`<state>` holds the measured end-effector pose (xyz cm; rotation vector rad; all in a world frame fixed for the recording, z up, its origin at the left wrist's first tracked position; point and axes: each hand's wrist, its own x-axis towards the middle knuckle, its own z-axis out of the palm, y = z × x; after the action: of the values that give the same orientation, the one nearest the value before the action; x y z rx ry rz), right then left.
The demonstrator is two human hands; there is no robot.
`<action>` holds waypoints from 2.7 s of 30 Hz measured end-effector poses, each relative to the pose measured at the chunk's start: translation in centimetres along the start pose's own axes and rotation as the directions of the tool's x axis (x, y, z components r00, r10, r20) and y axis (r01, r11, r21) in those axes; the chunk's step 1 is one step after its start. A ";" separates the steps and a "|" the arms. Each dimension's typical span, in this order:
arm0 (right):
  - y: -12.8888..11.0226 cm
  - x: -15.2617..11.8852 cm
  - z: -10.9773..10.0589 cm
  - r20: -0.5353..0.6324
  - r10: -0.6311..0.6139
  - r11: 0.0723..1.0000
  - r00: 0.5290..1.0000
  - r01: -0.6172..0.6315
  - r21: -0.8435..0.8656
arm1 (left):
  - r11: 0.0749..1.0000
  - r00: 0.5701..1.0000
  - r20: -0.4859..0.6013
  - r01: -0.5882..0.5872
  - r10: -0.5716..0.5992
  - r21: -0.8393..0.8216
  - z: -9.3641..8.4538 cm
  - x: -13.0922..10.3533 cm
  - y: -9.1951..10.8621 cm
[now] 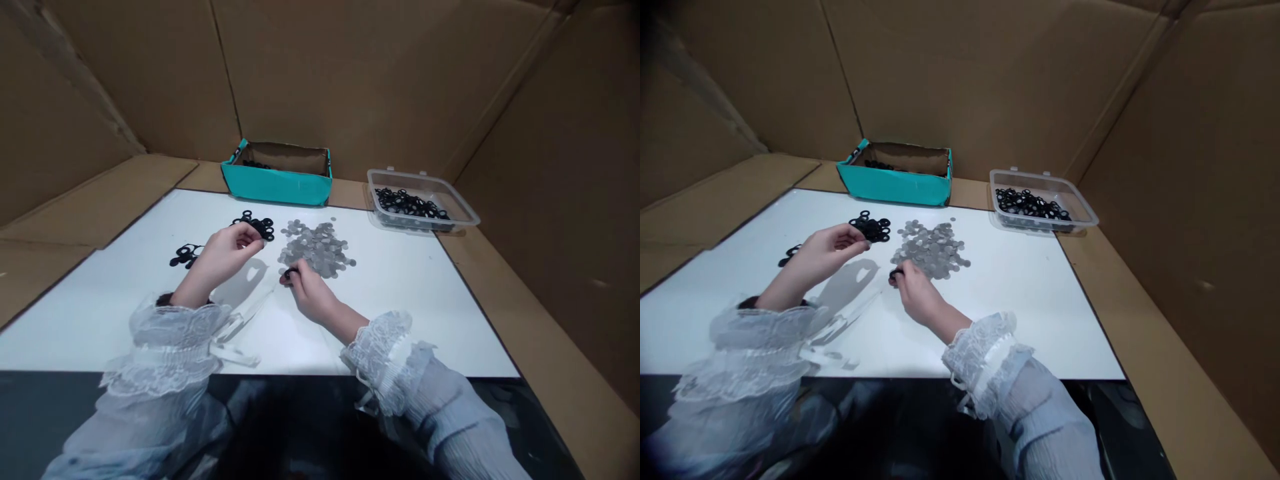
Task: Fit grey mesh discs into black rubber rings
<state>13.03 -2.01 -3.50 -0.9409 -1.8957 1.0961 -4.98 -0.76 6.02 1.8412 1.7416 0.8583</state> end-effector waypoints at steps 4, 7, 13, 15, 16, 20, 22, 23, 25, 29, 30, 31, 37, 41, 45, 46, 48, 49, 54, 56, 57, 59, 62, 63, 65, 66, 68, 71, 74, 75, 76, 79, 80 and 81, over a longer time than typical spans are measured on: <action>0.7 0.1 -0.1 -0.038 -0.006 1.000 0.999 0.007 0.028 | 0.997 0.999 0.042 0.011 -0.008 -0.079 -1.2 -1.8 1.1; 0.6 -0.2 0.0 -0.067 -0.028 0.994 0.997 0.035 0.100 | 0.993 0.998 0.058 0.030 -0.023 -0.115 -1.8 -3.4 1.9; -1.6 -0.8 -0.9 -0.280 0.070 0.941 0.957 0.030 0.338 | 0.916 0.954 0.298 0.140 -0.024 -0.375 -1.1 -7.0 2.5; -2.2 -0.9 -1.5 -0.274 0.158 0.911 0.949 -0.033 0.411 | 0.886 0.951 0.308 0.171 -0.034 -0.431 0.2 -7.3 2.5; -2.4 -1.0 -1.9 -0.247 0.206 0.885 0.947 -0.073 0.459 | 0.875 0.957 0.288 0.173 -0.040 -0.452 1.0 -7.1 2.5; -2.5 -1.1 -3.1 -0.082 0.322 0.769 0.943 -0.210 0.604 | 0.868 0.989 0.138 0.105 -0.043 -0.485 3.9 -5.6 2.9; -2.5 -1.1 -3.6 -0.025 0.330 0.734 0.944 -0.240 0.635 | 0.874 0.993 0.114 0.062 -0.008 -0.482 4.8 -4.9 3.2; -2.5 -1.1 -3.7 -0.009 0.329 0.723 0.944 -0.245 0.645 | 0.875 0.993 0.115 0.046 0.010 -0.481 5.1 -4.7 3.3; -2.5 -1.1 -3.9 0.003 0.321 0.707 0.947 -0.242 0.665 | 0.873 0.995 0.101 0.027 0.025 -0.487 5.4 -4.4 3.3; -2.6 -1.0 -4.1 0.000 0.295 0.721 0.955 -0.223 0.657 | 0.858 0.997 0.068 0.052 -0.020 -0.511 5.7 -4.0 2.7; -2.6 -1.0 -4.1 0.003 0.294 0.735 0.956 -0.228 0.638 | 0.860 0.997 0.072 0.062 -0.029 -0.507 5.8 -4.0 2.5; -2.6 -1.0 -4.2 0.005 0.297 0.752 0.955 -0.237 0.615 | 0.866 0.996 0.083 0.070 -0.033 -0.496 5.9 -3.9 2.4; -2.1 -1.1 -4.4 0.020 0.247 0.897 0.969 -0.236 0.374 | 0.905 0.979 0.201 0.104 -0.021 -0.412 6.2 -3.9 1.5; -1.8 -1.6 -4.1 0.064 0.193 0.966 0.979 -0.202 0.162 | 0.924 0.976 0.219 0.101 -0.019 -0.370 6.2 -4.2 1.2; -1.8 -2.1 -3.7 0.061 0.164 0.985 0.985 -0.166 0.034 | 0.950 0.973 0.229 0.089 -0.019 -0.298 6.4 -4.6 0.9; -1.9 -2.1 -3.7 0.058 0.162 0.986 0.985 -0.164 0.036 | 0.954 0.972 0.235 0.088 -0.019 -0.288 6.5 -4.6 0.9; -1.9 -2.1 -3.9 0.041 0.160 0.985 0.986 -0.162 0.053 | 0.958 0.971 0.237 0.085 -0.018 -0.274 6.7 -4.8 0.9; -2.0 -2.0 -4.0 0.023 0.165 0.984 0.986 -0.166 0.065 | 0.961 0.974 0.228 0.083 -0.021 -0.265 6.8 -4.9 1.0; -2.0 -1.9 -3.7 -0.134 0.225 0.966 0.965 -0.203 0.160 | 0.953 0.987 0.153 0.088 -0.044 -0.291 7.7 -5.4 1.7; -1.9 -1.7 -3.2 -0.167 0.277 0.934 0.946 -0.224 0.279 | 0.936 0.992 0.112 0.096 -0.061 -0.340 7.8 -5.5 2.0; -1.9 -1.6 -3.0 -0.168 0.312 0.905 0.935 -0.239 0.352 | 0.929 0.994 0.088 0.099 -0.072 -0.357 7.8 -5.5 2.1; -1.8 -1.4 -2.7 -0.135 0.365 0.843 0.921 -0.265 0.469 | 0.921 0.996 0.046 0.093 -0.082 -0.380 7.7 -5.4 2.2; -1.7 -1.2 -3.0 -0.013 0.363 0.785 0.932 -0.298 0.543 | 0.921 0.996 0.025 0.084 -0.080 -0.380 7.3 -5.2 2.1; -1.7 -1.2 -3.3 0.024 0.352 0.777 0.936 -0.307 0.550 | 0.923 0.996 0.025 0.084 -0.080 -0.375 7.2 -5.1 2.1; -1.7 -1.2 -3.7 0.069 0.336 0.775 0.939 -0.317 0.548 | 0.927 0.997 0.030 0.082 -0.077 -0.365 7.1 -5.0 1.9; -1.7 -1.2 -3.9 0.077 0.330 0.779 0.941 -0.318 0.541 | 0.927 0.997 0.033 0.083 -0.076 -0.366 7.0 -4.9 1.9; -1.6 -1.2 -4.0 0.079 0.324 0.794 0.943 -0.316 0.519 | 0.922 0.995 0.046 0.096 -0.085 -0.375 7.0 -4.9 1.9; -1.6 -1.3 -3.9 0.065 0.304 0.839 0.951 -0.299 0.454 | 0.897 0.986 0.090 0.162 -0.137 -0.411 6.9 -4.8 2.0; -1.6 -1.3 -3.8 0.025 0.259 0.902 0.965 -0.251 0.351 | 0.863 0.975 0.140 0.216 -0.170 -0.458 6.8 -4.7 2.0; -1.6 -1.4 -3.8 0.011 0.245 0.918 0.970 -0.235 0.320 | 0.853 0.973 0.155 0.227 -0.174 -0.469 6.7 -4.7 2.0; -1.6 -1.4 -3.7 0.001 0.232 0.929 0.973 -0.222 0.295 | 0.846 0.969 0.171 0.237 -0.175 -0.478 6.7 -4.7 2.0; -1.7 -1.5 -3.8 -0.006 0.212 0.941 0.977 -0.202 0.273 | 0.833 0.963 0.198 0.259 -0.183 -0.489 6.6 -4.7 1.9; -1.7 -1.5 -3.8 -0.004 0.211 0.940 0.978 -0.201 0.277 | 0.833 0.963 0.198 0.258 -0.182 -0.490 6.5 -4.7 1.9; -1.7 -1.5 -3.9 -0.002 0.214 0.938 0.977 -0.205 0.281 | 0.835 0.965 0.195 0.251 -0.176 -0.489 6.5 -4.7 2.0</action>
<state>16.63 -2.53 -0.89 -1.0054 -1.5858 1.4235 0.99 -5.01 2.30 1.2944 1.4194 0.9574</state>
